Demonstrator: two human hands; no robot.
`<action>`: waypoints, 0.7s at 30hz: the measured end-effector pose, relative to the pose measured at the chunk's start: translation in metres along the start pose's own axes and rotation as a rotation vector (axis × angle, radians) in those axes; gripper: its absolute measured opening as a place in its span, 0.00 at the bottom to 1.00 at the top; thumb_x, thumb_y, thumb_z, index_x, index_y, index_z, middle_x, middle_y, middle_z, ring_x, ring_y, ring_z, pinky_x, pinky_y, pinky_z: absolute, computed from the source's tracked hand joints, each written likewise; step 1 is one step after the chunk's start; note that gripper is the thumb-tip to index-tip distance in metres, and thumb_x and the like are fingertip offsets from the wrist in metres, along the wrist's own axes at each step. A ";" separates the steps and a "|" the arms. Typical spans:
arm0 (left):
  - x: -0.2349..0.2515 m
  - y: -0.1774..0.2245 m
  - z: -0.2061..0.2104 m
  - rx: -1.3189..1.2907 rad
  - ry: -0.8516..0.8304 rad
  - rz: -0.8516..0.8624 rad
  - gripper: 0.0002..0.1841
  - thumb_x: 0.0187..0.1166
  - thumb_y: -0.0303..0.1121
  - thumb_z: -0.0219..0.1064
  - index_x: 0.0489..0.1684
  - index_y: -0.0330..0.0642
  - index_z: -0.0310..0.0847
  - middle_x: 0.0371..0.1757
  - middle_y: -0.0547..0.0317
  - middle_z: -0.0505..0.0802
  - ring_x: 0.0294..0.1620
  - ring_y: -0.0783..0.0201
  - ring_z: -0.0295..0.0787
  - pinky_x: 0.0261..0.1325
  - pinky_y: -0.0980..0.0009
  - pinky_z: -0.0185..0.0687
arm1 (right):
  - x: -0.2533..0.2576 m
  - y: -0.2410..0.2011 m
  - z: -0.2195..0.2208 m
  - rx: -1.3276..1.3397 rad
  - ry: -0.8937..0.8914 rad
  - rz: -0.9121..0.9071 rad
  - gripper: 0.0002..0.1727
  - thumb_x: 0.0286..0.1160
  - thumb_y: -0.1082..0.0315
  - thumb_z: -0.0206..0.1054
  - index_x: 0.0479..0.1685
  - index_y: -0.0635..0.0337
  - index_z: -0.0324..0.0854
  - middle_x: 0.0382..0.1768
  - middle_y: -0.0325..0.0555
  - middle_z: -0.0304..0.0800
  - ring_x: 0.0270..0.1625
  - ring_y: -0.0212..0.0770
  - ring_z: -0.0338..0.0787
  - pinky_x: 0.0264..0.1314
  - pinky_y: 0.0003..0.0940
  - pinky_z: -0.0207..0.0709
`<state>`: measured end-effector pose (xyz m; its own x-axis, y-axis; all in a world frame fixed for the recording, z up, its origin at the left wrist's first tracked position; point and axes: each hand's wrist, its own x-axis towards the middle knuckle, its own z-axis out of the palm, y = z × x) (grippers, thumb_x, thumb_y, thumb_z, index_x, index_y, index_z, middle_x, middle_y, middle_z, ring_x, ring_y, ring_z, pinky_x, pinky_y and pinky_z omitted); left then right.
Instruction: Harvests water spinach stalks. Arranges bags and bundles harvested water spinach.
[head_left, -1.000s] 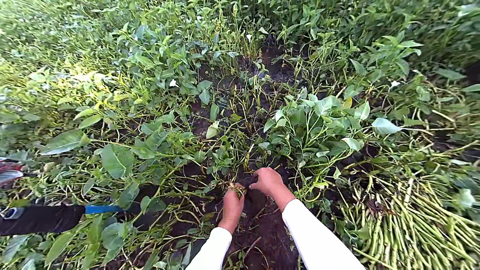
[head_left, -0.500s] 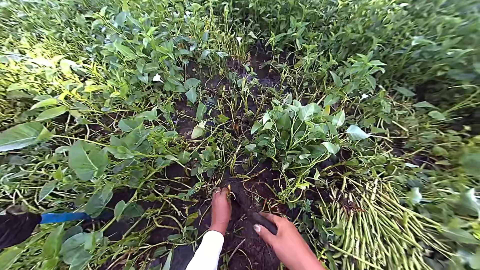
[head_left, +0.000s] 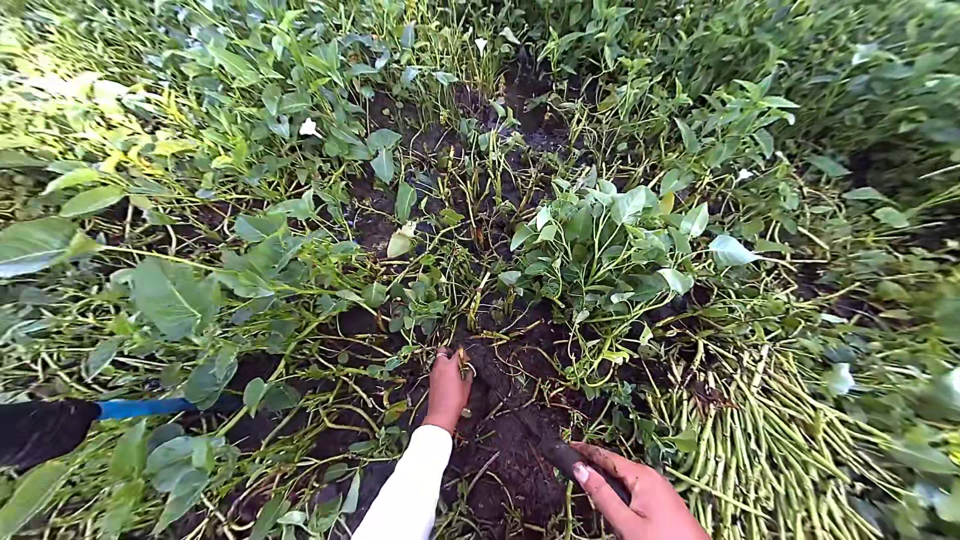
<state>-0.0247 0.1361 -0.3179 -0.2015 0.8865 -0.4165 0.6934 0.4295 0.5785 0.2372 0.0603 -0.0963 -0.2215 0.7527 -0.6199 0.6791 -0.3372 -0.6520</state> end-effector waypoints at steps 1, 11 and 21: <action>0.000 -0.006 -0.015 -0.095 -0.097 0.024 0.22 0.71 0.30 0.78 0.65 0.37 0.85 0.70 0.36 0.85 0.70 0.43 0.84 0.76 0.49 0.77 | -0.001 -0.007 0.002 -0.030 -0.036 -0.015 0.26 0.87 0.48 0.59 0.74 0.53 0.84 0.53 0.47 0.96 0.49 0.42 0.94 0.57 0.49 0.85; -0.154 -0.093 -0.137 -0.670 0.054 0.056 0.20 0.80 0.26 0.56 0.68 0.33 0.80 0.60 0.48 0.92 0.53 0.54 0.95 0.50 0.59 0.95 | 0.027 -0.050 0.071 -0.406 -0.262 0.027 0.32 0.88 0.39 0.51 0.84 0.40 0.76 0.57 0.51 0.95 0.62 0.56 0.93 0.65 0.64 0.81; -0.166 -0.081 -0.082 -0.386 0.166 0.184 0.15 0.79 0.28 0.56 0.53 0.40 0.90 0.51 0.58 0.95 0.50 0.68 0.93 0.55 0.67 0.91 | 0.065 -0.076 0.057 -0.540 -0.301 -0.007 0.30 0.88 0.39 0.50 0.82 0.38 0.77 0.59 0.47 0.94 0.64 0.52 0.92 0.66 0.60 0.81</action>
<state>-0.1040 -0.0317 -0.2382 -0.2293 0.9561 -0.1824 0.4263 0.2671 0.8642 0.1313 0.1026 -0.1116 -0.3615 0.5344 -0.7640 0.9179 0.0603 -0.3921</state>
